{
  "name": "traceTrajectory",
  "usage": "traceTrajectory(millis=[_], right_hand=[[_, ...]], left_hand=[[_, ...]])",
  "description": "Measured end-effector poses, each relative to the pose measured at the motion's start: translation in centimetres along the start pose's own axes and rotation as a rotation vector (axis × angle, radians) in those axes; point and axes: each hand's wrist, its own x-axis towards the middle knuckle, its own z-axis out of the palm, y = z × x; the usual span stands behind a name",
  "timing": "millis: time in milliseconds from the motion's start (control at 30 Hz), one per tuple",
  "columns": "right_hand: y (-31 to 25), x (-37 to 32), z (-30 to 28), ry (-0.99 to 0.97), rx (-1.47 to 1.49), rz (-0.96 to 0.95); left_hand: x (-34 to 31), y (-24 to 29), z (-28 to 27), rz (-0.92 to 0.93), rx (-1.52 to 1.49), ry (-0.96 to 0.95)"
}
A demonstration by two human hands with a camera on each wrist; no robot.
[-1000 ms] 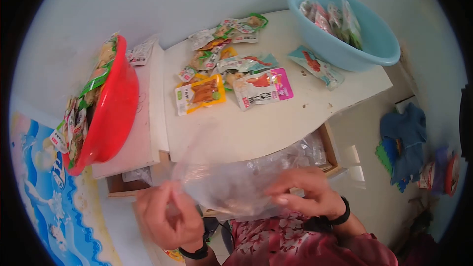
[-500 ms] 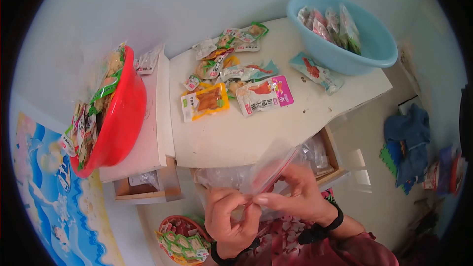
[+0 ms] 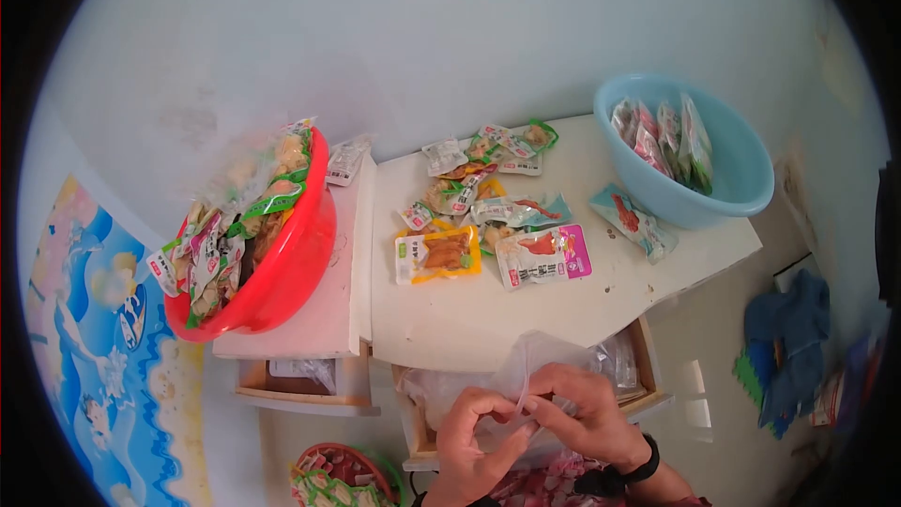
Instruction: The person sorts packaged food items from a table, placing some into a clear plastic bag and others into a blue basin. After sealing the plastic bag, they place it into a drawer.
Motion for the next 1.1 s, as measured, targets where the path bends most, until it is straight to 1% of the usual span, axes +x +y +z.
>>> traceTrajectory(millis=[100, 167, 200, 267, 300, 367, 467, 500, 567, 667, 767, 867, 967, 1000, 1067, 1100], right_hand=[[-0.1, 0.4, 0.2, 0.007, -0.076, -0.049], [-0.1, 0.6, 0.3, -0.001, -0.108, -0.055], [0.1, 0.7, 0.4, -0.019, -0.155, -0.107], [0.8, 0.9, 0.3, -0.057, -0.249, -0.209], [0.7, 1.0, 0.5, -0.04, -0.321, -0.244], [0.6, 1.1, 1.0, -0.005, -0.466, -0.316], [1.1, 1.4, 1.4, 0.009, -0.551, -0.392], [1.2, 1.4, 1.4, -0.001, -0.518, -0.367], [1.4, 1.3, 1.3, -0.02, -0.456, -0.319], [1.0, 1.0, 1.1, -0.074, -0.224, -0.131], [1.3, 0.8, 0.8, -0.095, -0.064, 0.001], [2.4, 0.6, 0.7, -0.022, 0.013, 0.04], [3.1, 0.2, 0.8, 0.102, 0.178, 0.137], [3.5, 0.2, 0.7, 0.111, 0.184, 0.111], [4.2, 0.0, 0.3, 0.123, 0.207, 0.054], [3.7, 0.2, 0.8, 0.141, 0.194, 0.08]], left_hand=[[-0.3, -0.5, -1.0, -0.028, -0.047, -0.081], [-0.4, -0.5, -0.9, -0.099, -0.121, -0.048], [-0.4, -0.5, -0.9, -0.136, -0.157, -0.031], [-1.3, -1.8, -2.0, -0.21, -0.132, -0.017], [-1.6, -2.4, -2.3, -0.248, -0.119, -0.011], [-0.9, -1.0, -1.5, -0.255, -0.15, 0.02], [-1.0, -1.0, -1.4, -0.298, -0.232, 0.044], [-1.0, -1.0, -1.6, -0.317, -0.263, 0.048], [-0.9, -0.7, -2.0, -0.297, -0.248, 0.008], [-0.8, -0.5, -2.6, -0.252, -0.262, -0.034], [-0.8, -0.8, -3.1, -0.219, -0.271, -0.047], [-1.0, -1.6, -3.7, -0.229, -0.275, -0.006], [-0.8, -1.8, -4.1, -0.203, -0.237, 0.045], [-0.6, -1.9, -4.3, -0.173, -0.207, 0.079], [-1.0, -2.7, -4.6, -0.163, -0.228, 0.072], [-1.5, -3.7, -4.5, -0.198, -0.19, 0.099]])
